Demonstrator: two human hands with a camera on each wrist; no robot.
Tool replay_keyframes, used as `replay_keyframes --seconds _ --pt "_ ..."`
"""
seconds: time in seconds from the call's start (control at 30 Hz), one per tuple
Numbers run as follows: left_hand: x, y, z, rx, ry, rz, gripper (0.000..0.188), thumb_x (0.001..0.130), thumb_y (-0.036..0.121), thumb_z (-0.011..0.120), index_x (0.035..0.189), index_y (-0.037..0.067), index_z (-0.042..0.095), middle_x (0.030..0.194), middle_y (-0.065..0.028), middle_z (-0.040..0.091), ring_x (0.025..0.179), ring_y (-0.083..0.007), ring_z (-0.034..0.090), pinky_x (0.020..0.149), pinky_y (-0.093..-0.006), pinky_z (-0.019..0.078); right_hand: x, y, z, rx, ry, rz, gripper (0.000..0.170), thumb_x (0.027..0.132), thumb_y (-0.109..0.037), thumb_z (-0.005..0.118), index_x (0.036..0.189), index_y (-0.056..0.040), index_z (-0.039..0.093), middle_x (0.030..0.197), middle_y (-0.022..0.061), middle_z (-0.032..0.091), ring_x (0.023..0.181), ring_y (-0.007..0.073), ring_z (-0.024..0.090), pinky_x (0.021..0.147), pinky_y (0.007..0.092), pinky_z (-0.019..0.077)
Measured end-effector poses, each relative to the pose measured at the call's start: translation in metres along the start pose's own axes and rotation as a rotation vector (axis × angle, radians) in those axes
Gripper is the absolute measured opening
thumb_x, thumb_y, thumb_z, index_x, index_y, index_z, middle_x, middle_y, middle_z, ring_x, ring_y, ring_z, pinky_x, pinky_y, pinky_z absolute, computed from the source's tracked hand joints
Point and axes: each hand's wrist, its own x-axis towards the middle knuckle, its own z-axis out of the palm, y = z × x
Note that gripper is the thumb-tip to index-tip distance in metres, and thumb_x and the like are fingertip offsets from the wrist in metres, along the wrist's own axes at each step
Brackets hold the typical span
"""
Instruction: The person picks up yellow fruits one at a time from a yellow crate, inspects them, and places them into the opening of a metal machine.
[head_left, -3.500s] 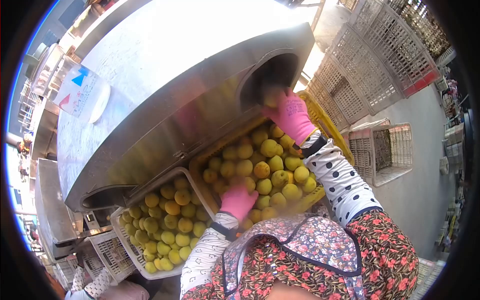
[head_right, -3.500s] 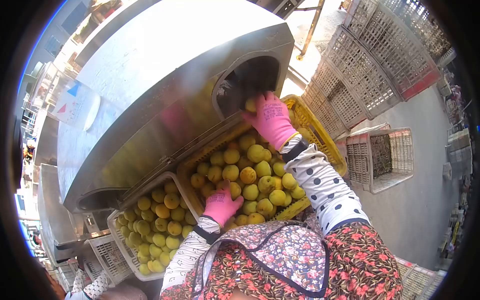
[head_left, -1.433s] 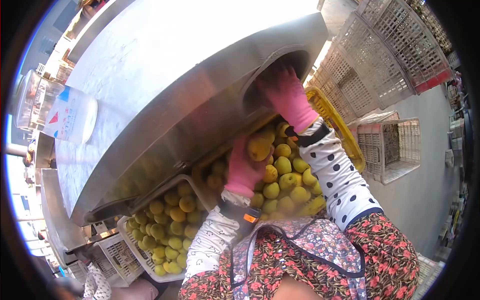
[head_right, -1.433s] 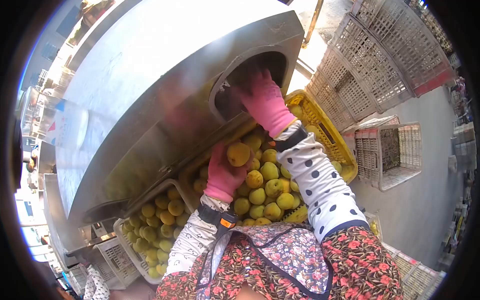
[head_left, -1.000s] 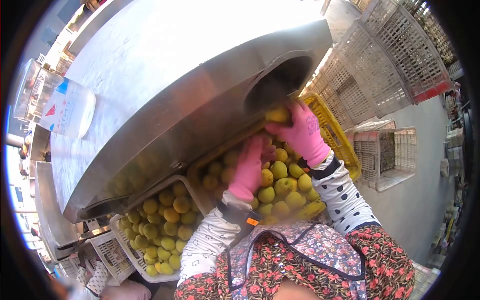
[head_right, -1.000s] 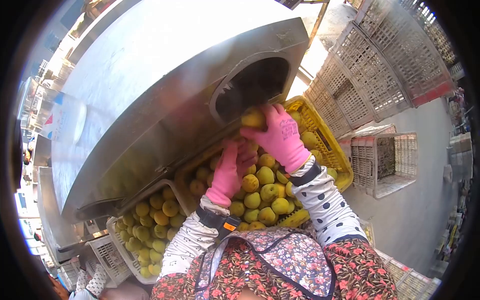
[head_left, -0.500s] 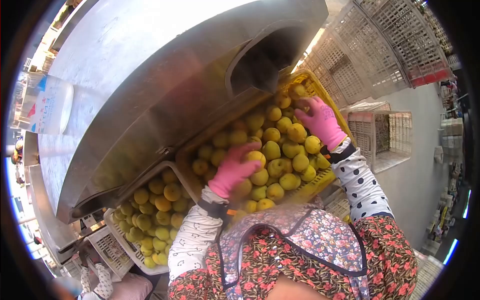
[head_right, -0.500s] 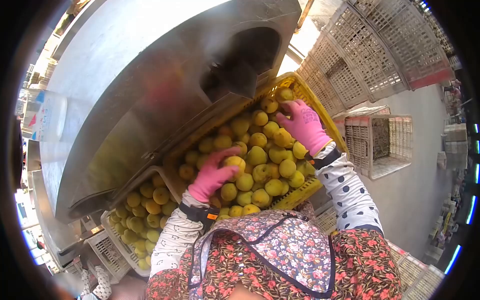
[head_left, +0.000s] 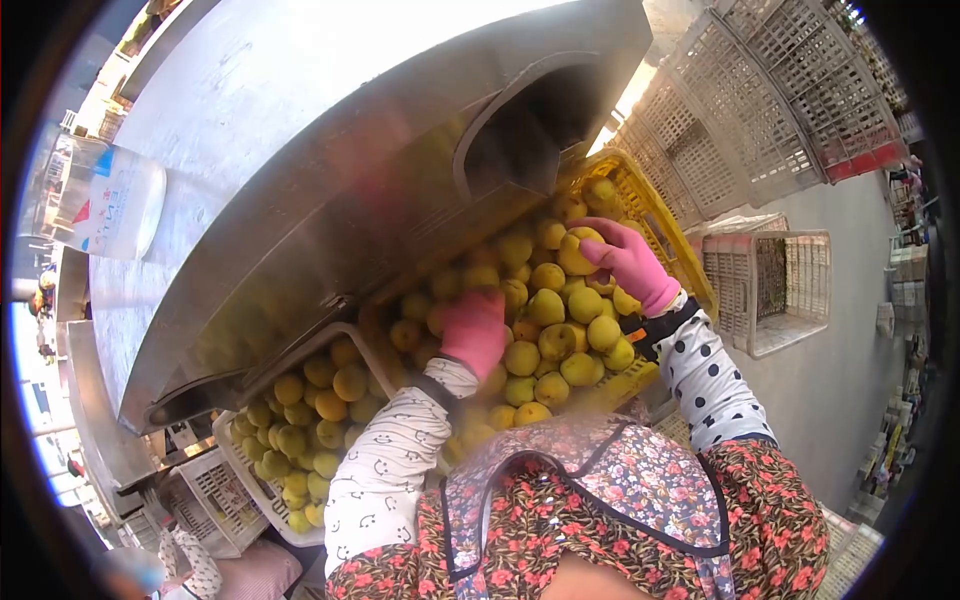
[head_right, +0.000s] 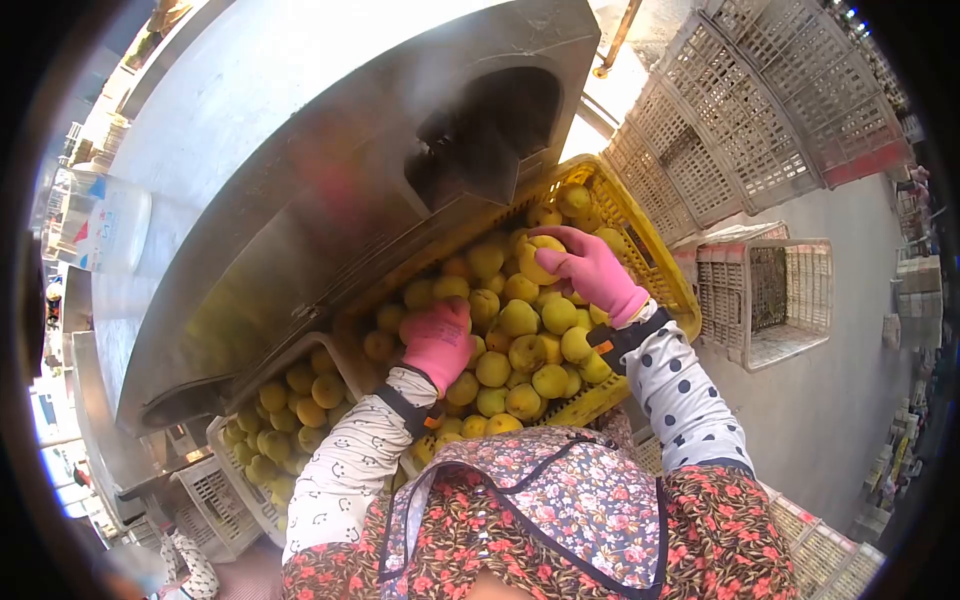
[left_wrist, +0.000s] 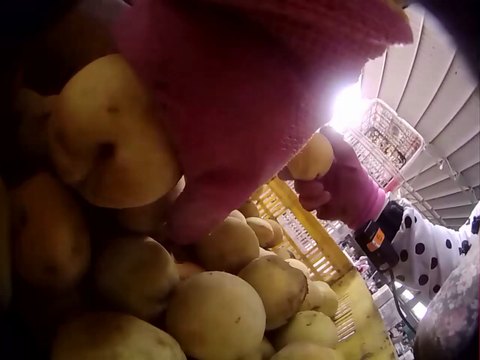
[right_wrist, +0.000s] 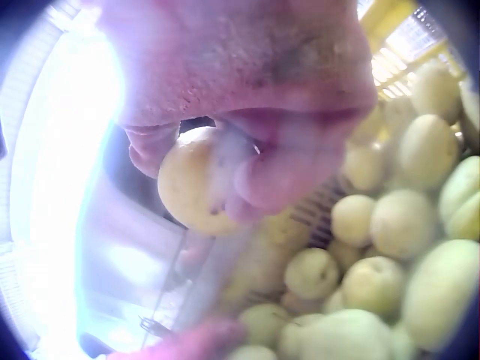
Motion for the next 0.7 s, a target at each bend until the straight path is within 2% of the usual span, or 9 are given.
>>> replay_keyframes --seconds 0.07,0.1,0.2,0.23,0.37,0.43,0.5,0.63,0.7 --pt "-0.002 -0.004 0.002 -0.077 0.018 0.050 0.051 0.082 0.037 0.073 0.120 0.008 0.055 0.117 -0.0158 0.063 0.109 -0.0330 0.063 0.089 -0.0466 0.0486 0.000 -0.030 0.015 0.053 0.075 -0.119 0.049 0.091 -0.031 0.069 0.132 -0.0062 0.063 0.098 -0.0010 0.064 0.076 0.0040 0.059 0.062 0.0208 0.0504" --pt "-0.006 -0.009 0.007 -0.087 0.070 0.090 0.049 0.082 0.036 0.073 0.118 0.007 0.056 0.116 -0.0155 0.063 0.109 -0.0330 0.063 0.088 -0.0460 0.0488 0.014 -0.031 0.016 0.032 0.125 -0.193 0.049 0.092 -0.037 0.068 0.129 -0.0055 0.065 0.107 0.0064 0.068 0.081 0.0144 0.065 0.067 0.0295 0.0539" --pt "-0.016 -0.020 -0.005 -0.350 0.097 0.105 0.055 0.084 0.036 0.075 0.125 0.005 0.058 0.124 -0.0175 0.062 0.115 -0.0336 0.062 0.096 -0.0452 0.0479 0.057 -0.047 0.030 -0.546 0.441 -0.649 0.053 0.089 -0.044 0.070 0.126 -0.0050 0.066 0.121 0.0172 0.067 0.093 0.0322 0.068 0.080 0.0418 0.0544" --pt "-0.025 -0.020 -0.014 -0.491 0.096 0.081 0.057 0.085 0.037 0.076 0.128 0.005 0.057 0.127 -0.0171 0.061 0.117 -0.0331 0.061 0.099 -0.0446 0.0471 0.059 -0.054 0.039 -0.677 0.465 -0.530 0.058 0.087 -0.051 0.067 0.122 -0.0046 0.067 0.128 0.0241 0.062 0.108 0.0445 0.062 0.093 0.0484 0.0502" --pt "-0.027 -0.038 0.040 -1.350 0.088 -0.033 0.062 0.092 0.040 0.073 0.138 0.003 0.053 0.130 -0.0135 0.061 0.116 -0.0286 0.062 0.100 -0.0419 0.0506 0.102 -0.040 0.046 -1.149 0.420 -0.470 0.067 0.085 -0.058 0.064 0.124 -0.0027 0.064 0.122 0.0264 0.062 0.109 0.0430 0.062 0.096 0.0475 0.0505" --pt "-0.036 -0.037 0.037 -1.775 -0.050 0.019 0.055 0.097 0.040 0.066 0.136 0.003 0.054 0.123 -0.0125 0.064 0.106 -0.0256 0.066 0.091 -0.0405 0.0547 0.114 -0.056 0.051 -1.254 0.335 -0.428 0.073 0.084 -0.061 0.064 0.128 -0.0019 0.061 0.122 0.0281 0.061 0.109 0.0433 0.062 0.096 0.0477 0.0509" --pt "-0.035 -0.036 0.040 -1.802 -0.052 0.043 0.054 0.102 0.046 0.054 0.132 0.002 0.056 0.113 -0.0140 0.067 0.090 -0.0239 0.068 0.080 -0.0389 0.0572 0.130 -0.079 0.060 -1.311 0.315 -0.390 0.077 0.083 -0.061 0.066 0.131 -0.0013 0.058 0.122 0.0286 0.060 0.108 0.0433 0.062 0.094 0.0483 0.0514" --pt "-0.039 -0.021 -0.018 -2.170 -0.179 -0.101 0.062 0.104 0.056 0.041 0.129 0.002 0.056 0.105 -0.0152 0.069 0.076 -0.0236 0.068 0.073 -0.0376 0.0583 0.091 -0.105 0.067 -0.674 0.675 -0.555 0.076 0.080 -0.050 0.076 0.135 -0.0008 0.056 0.121 0.0261 0.061 0.106 0.0424 0.062 0.091 0.0481 0.0524" --pt "-0.034 -0.023 -0.030 -2.153 -0.115 -0.041 0.066 0.103 0.060 0.038 0.129 0.001 0.056 0.104 -0.0154 0.069 0.074 -0.0244 0.068 0.073 -0.0378 0.0582 0.057 -0.072 0.066 -0.635 0.519 -0.941 0.074 0.078 -0.039 0.082 0.136 -0.0012 0.055 0.120 0.0244 0.062 0.106 0.0419 0.062 0.090 0.0484 0.0523"
